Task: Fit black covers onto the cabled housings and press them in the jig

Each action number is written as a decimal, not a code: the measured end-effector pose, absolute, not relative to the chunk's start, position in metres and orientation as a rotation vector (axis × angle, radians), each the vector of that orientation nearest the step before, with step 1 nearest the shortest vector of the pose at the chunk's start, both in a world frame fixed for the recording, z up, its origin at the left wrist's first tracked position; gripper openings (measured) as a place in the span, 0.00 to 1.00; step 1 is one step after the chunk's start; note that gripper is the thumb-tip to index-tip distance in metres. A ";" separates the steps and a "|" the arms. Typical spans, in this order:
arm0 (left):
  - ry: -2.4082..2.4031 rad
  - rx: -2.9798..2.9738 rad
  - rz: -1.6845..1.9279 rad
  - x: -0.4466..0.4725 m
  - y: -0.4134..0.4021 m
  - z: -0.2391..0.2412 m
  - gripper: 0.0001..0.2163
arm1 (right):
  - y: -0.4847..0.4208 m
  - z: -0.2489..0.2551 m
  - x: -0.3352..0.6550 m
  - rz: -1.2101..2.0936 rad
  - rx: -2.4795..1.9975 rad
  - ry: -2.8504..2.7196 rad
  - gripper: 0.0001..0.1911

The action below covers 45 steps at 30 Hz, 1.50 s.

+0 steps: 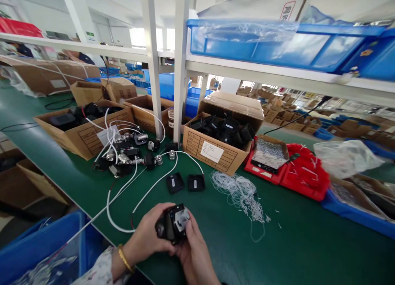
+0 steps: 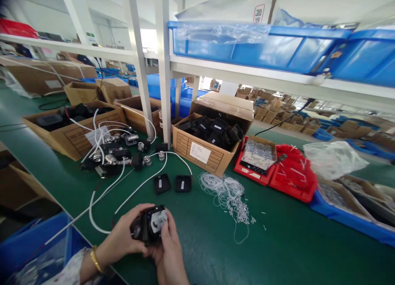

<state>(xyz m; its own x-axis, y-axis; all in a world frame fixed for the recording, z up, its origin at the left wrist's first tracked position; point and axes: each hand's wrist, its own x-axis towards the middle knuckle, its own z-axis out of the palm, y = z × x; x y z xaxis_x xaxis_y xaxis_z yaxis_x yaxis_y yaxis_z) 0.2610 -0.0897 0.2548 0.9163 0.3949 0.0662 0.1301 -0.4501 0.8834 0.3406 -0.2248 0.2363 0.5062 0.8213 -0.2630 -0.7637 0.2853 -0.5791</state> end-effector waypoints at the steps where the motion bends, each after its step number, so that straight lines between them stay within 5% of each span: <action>1: 0.365 2.063 0.308 0.271 -0.101 0.247 0.37 | -0.232 0.233 0.343 0.962 -0.758 -0.043 0.29; 8: 0.203 1.931 0.154 0.334 -0.154 0.226 0.41 | -0.279 0.209 0.358 0.401 -1.346 -0.042 0.31; 14: 0.167 1.827 0.060 0.352 -0.159 0.208 0.33 | -0.357 0.212 0.407 0.258 -1.885 -0.406 0.16; 17: 0.132 1.873 -0.024 0.353 -0.153 0.207 0.33 | -0.406 0.210 0.455 -0.048 -2.266 -0.134 0.16; 27: 0.117 2.034 -0.113 0.358 -0.150 0.209 0.33 | -0.391 0.181 0.522 -0.018 -2.498 -0.015 0.09; 38: 0.100 2.017 -0.120 0.358 -0.149 0.201 0.34 | -0.462 0.212 0.485 0.139 -2.386 0.053 0.19; 45: 0.073 2.062 -0.068 0.358 -0.150 0.199 0.34 | -0.401 0.191 0.519 0.070 -2.561 0.091 0.09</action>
<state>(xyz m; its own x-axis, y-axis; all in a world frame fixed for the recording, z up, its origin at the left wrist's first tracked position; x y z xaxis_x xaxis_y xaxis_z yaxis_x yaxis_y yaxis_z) 0.3578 -0.1503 0.1992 0.9966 0.0231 -0.0792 0.0808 -0.4719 0.8780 0.5193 -0.4009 0.1912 0.9963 -0.0505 -0.0697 -0.0804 -0.8350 -0.5444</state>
